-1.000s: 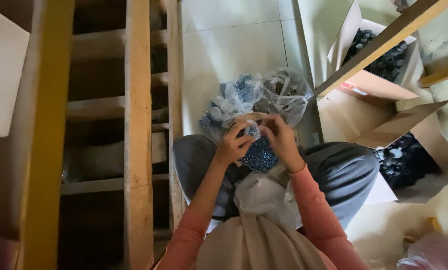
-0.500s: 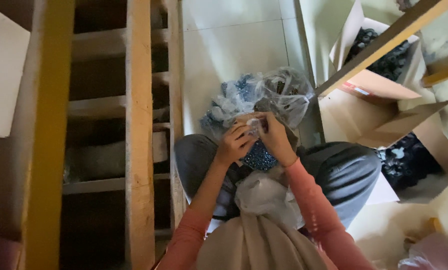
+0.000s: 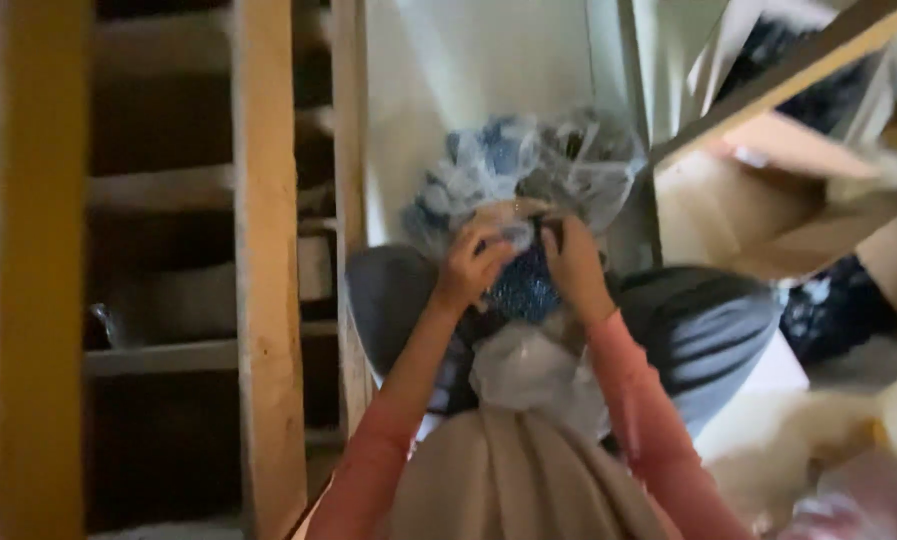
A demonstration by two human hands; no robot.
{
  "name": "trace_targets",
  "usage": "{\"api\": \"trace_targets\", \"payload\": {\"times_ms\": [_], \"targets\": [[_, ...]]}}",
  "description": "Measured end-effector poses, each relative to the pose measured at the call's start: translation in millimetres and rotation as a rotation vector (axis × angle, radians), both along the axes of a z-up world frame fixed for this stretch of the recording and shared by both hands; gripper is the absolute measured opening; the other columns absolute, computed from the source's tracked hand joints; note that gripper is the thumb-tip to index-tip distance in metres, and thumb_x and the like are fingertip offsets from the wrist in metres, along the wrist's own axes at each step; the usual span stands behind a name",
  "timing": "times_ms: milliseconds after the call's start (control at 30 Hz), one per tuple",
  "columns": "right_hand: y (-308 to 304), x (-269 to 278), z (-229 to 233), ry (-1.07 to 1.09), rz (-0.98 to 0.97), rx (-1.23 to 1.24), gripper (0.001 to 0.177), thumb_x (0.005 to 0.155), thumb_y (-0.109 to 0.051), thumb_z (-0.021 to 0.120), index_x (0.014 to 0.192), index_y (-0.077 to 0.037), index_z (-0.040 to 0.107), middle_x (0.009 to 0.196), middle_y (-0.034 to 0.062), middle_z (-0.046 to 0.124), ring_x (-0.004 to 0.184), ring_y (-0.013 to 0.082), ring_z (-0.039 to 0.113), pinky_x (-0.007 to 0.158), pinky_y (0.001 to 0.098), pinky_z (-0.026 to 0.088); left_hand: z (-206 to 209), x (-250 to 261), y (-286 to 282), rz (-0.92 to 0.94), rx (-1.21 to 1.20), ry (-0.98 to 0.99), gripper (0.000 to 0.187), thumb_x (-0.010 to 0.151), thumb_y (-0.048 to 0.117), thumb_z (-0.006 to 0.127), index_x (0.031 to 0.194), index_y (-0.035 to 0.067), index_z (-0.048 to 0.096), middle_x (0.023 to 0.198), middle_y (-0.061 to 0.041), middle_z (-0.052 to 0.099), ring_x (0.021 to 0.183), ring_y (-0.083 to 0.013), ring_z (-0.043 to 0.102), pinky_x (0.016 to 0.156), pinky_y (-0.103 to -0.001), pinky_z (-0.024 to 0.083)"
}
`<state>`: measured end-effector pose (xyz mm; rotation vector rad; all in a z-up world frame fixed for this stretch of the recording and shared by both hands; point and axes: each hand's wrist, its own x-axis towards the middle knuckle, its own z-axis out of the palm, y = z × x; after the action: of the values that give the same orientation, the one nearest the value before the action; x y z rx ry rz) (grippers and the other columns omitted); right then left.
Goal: Packaging small blue metal fasteners from a large paper bag into individual small plastic bags while sitting on the floor.
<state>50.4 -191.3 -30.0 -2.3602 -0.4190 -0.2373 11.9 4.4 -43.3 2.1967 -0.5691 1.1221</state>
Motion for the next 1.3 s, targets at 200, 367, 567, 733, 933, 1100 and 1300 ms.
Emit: {"api": "trace_targets", "payload": {"times_ms": [200, 367, 567, 733, 933, 1100, 1300], "targets": [[-4.3, -2.8, -138.0, 0.078, 0.376, -0.312, 0.018, 0.094, -0.008, 0.065, 0.11, 0.0, 0.064, 0.096, 0.0232, 0.068, 0.093, 0.041, 0.069, 0.081, 0.0505, 0.056, 13.0, 1.1, 4.6, 0.008, -0.134, 0.03, 0.005, 0.092, 0.015, 0.081, 0.095, 0.016, 0.078, 0.108, -0.004, 0.066, 0.095, -0.0248, 0.067, 0.082, -0.043, 0.06], [32.5, -50.5, -101.1, 0.132, 0.462, -0.647, 0.057, 0.085, -0.028, 0.074, 0.134, -0.003, 0.058, 0.134, 0.0242, 0.061, 0.107, 0.0427, 0.066, 0.059, 0.0482, 0.063, 5.1, 0.6, 4.8, 0.018, -0.158, 0.092, 0.012, 0.09, 0.012, 0.083, 0.1, 0.014, 0.076, 0.117, -0.006, 0.064, 0.105, -0.0266, 0.065, 0.091, -0.046, 0.058], [30.9, -58.3, -127.0, 0.439, 0.406, -0.614, 0.069, 0.086, -0.037, 0.076, 0.142, -0.005, 0.052, 0.136, 0.0241, 0.056, 0.122, 0.0459, 0.052, 0.078, 0.0596, 0.059, 43.9, 4.0, -3.2, 0.013, -0.125, 0.091, 0.006, 0.102, 0.005, 0.07, 0.101, 0.008, 0.065, 0.117, -0.005, 0.061, 0.105, -0.0083, 0.059, 0.099, -0.031, 0.047], [31.3, -45.9, -86.2, 0.41, 0.453, -0.501, 0.068, 0.082, -0.036, 0.078, 0.138, -0.006, 0.054, 0.129, 0.0246, 0.06, 0.118, 0.0424, 0.058, 0.079, 0.0539, 0.059, 7.7, 9.5, 1.5, 0.015, -0.152, 0.043, 0.011, 0.091, 0.013, 0.083, 0.097, 0.015, 0.075, 0.11, -0.008, 0.065, 0.097, -0.0228, 0.066, 0.088, -0.042, 0.056], [30.0, -41.5, -60.9, 0.503, 0.5, -0.406, 0.069, 0.082, -0.032, 0.076, 0.142, -0.007, 0.052, 0.128, 0.027, 0.058, 0.115, 0.0471, 0.061, 0.087, 0.0575, 0.056, 3.9, 8.3, 1.6, -0.001, -0.108, 0.106, 0.009, 0.089, 0.016, 0.084, 0.092, 0.016, 0.076, 0.112, -0.004, 0.065, 0.097, -0.023, 0.065, 0.083, -0.041, 0.057], [26.3, -44.3, -86.7, 0.455, 0.553, -0.389, 0.062, 0.085, -0.025, 0.073, 0.14, -0.004, 0.056, 0.123, 0.0303, 0.062, 0.111, 0.0499, 0.064, 0.089, 0.0587, 0.054, 41.9, -0.1, -3.9, 0.07, -0.059, 0.159, 0.015, 0.102, 0.009, 0.07, 0.089, 0.008, 0.063, 0.102, -0.008, 0.063, 0.094, -0.0116, 0.062, 0.085, -0.033, 0.055], [21.4, -43.5, -67.0, 0.357, 0.549, -0.314, 0.042, 0.086, -0.022, 0.074, 0.123, -0.004, 0.068, 0.109, 0.0224, 0.071, 0.103, 0.0394, 0.071, 0.091, 0.0457, 0.056, 26.4, 0.6, -0.5, 0.141, 0.117, 0.138, 0.014, 0.095, 0.032, 0.076, 0.086, 0.022, 0.072, 0.079, 0.0, 0.064, 0.065, -0.0146, 0.054, 0.06, -0.028, 0.051]]}}
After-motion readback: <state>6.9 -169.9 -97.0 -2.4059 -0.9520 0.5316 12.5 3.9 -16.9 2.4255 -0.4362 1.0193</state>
